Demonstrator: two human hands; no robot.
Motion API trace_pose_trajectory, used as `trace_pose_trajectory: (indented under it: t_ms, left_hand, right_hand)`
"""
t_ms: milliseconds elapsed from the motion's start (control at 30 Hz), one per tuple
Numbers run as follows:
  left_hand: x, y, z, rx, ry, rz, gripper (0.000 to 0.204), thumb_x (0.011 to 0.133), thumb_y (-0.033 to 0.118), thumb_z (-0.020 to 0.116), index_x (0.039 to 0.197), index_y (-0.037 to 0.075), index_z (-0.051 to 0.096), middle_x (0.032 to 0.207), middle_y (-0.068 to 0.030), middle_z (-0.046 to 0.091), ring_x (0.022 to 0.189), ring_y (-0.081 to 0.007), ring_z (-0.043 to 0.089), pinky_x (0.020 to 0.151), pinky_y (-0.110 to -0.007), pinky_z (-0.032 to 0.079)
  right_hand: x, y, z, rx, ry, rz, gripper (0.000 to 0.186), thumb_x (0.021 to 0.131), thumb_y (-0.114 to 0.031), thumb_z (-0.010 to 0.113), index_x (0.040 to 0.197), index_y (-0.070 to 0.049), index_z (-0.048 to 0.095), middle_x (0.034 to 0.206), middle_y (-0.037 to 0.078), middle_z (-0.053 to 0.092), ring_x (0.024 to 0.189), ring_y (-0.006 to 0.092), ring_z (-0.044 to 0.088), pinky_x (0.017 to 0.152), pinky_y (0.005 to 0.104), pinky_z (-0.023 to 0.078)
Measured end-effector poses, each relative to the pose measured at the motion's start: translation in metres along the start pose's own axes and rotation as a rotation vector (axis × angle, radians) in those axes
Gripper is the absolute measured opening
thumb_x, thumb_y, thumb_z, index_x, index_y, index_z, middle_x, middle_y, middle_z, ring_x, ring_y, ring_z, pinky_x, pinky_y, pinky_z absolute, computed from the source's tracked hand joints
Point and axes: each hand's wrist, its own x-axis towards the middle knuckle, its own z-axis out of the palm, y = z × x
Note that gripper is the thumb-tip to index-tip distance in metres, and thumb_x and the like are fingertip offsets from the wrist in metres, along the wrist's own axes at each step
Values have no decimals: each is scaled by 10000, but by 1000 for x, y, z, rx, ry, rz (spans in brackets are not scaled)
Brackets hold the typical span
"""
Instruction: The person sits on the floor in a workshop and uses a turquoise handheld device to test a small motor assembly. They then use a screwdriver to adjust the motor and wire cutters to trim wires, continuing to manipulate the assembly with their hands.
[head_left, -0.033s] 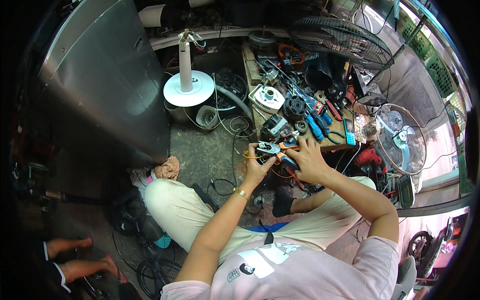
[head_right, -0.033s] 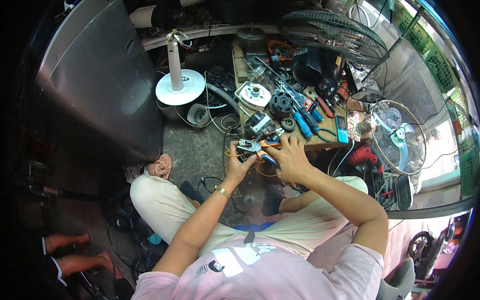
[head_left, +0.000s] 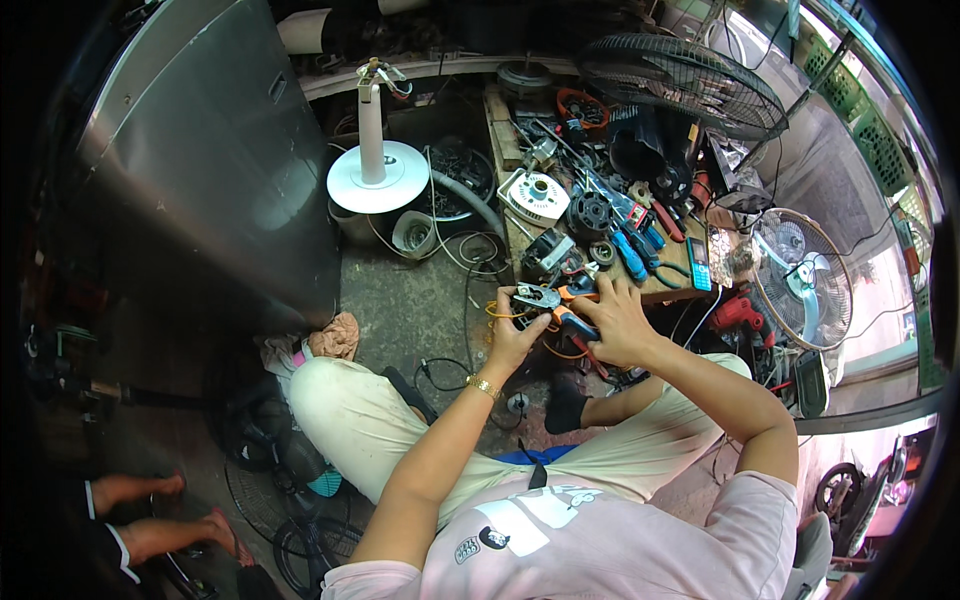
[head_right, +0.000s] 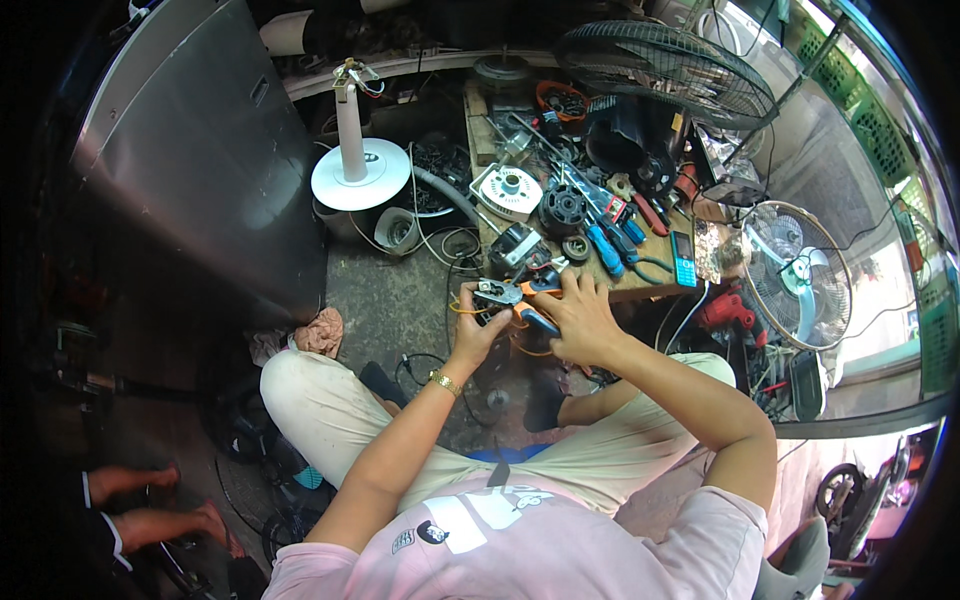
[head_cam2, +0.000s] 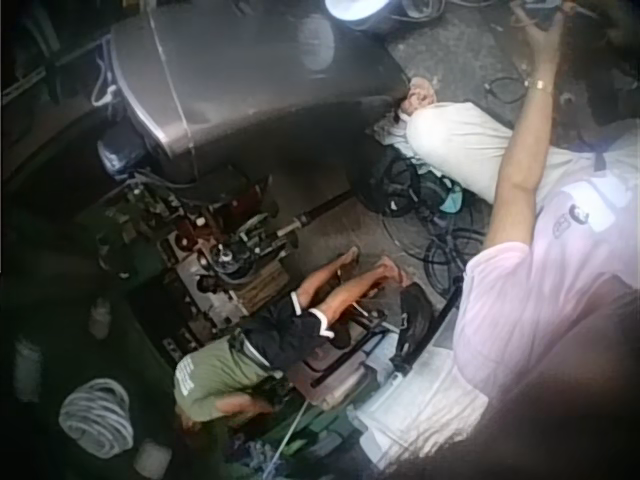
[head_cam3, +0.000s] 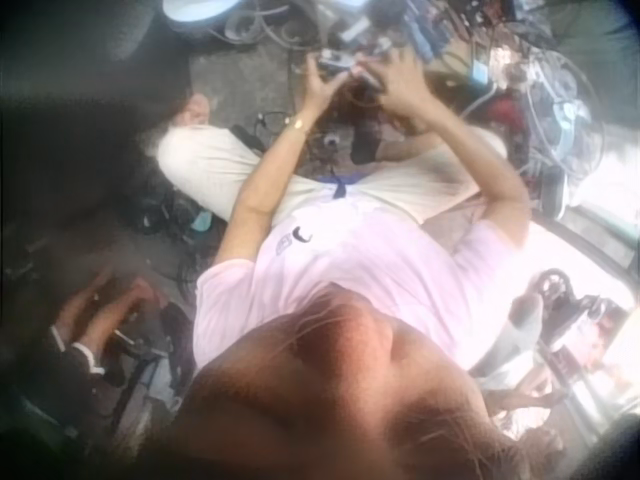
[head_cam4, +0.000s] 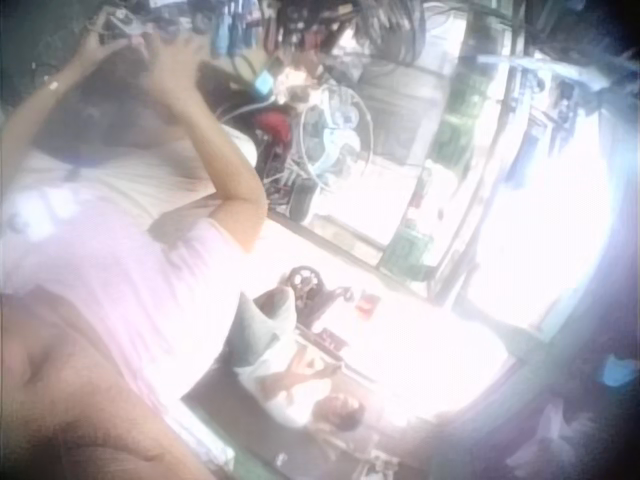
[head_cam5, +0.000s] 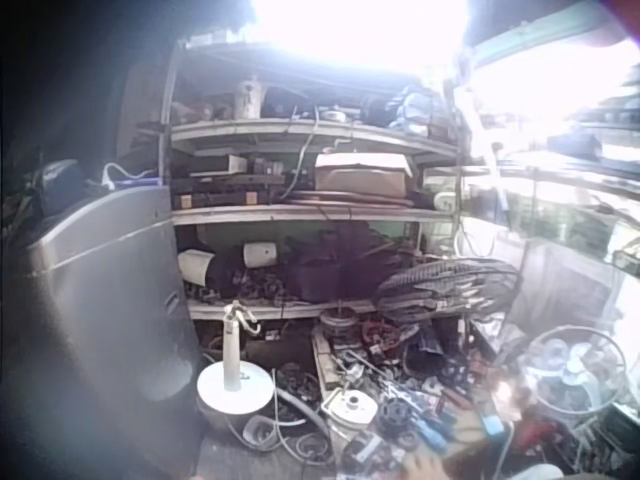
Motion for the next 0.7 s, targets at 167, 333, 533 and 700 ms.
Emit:
trace_pose_trajectory:
  t_ms: [167,333,533,700]
  left_hand:
    - [5,-9,-4,16,48,22,582,778,342,803,1159,68,459,1070,-62,555,1058,-166,516,967,-327,394]
    - [7,-6,1,-157,93,-14,469,813,256,789,1122,77,484,1038,-32,587,961,-124,564,877,-287,448]
    - [12,-6,11,-345,190,-56,460,832,211,779,1132,82,456,1038,-34,591,963,-121,566,865,-280,462]
    - [13,-5,6,-320,141,-20,452,833,215,782,1130,86,467,1040,-23,578,958,-114,560,863,-269,462]
  right_hand:
    - [0,-11,7,108,17,109,588,522,-195,723,1101,-172,624,1136,211,445,1029,384,444,832,451,331]
    - [0,-10,25,185,102,127,589,532,-183,727,1112,-188,619,1090,182,451,1031,363,447,805,432,318]
    - [3,-26,49,284,241,235,566,518,-201,755,1061,-177,598,1111,163,450,1044,359,445,835,443,321]
    - [2,-31,60,394,273,258,546,515,-195,748,1033,-162,578,1070,144,447,1024,347,443,834,452,322]
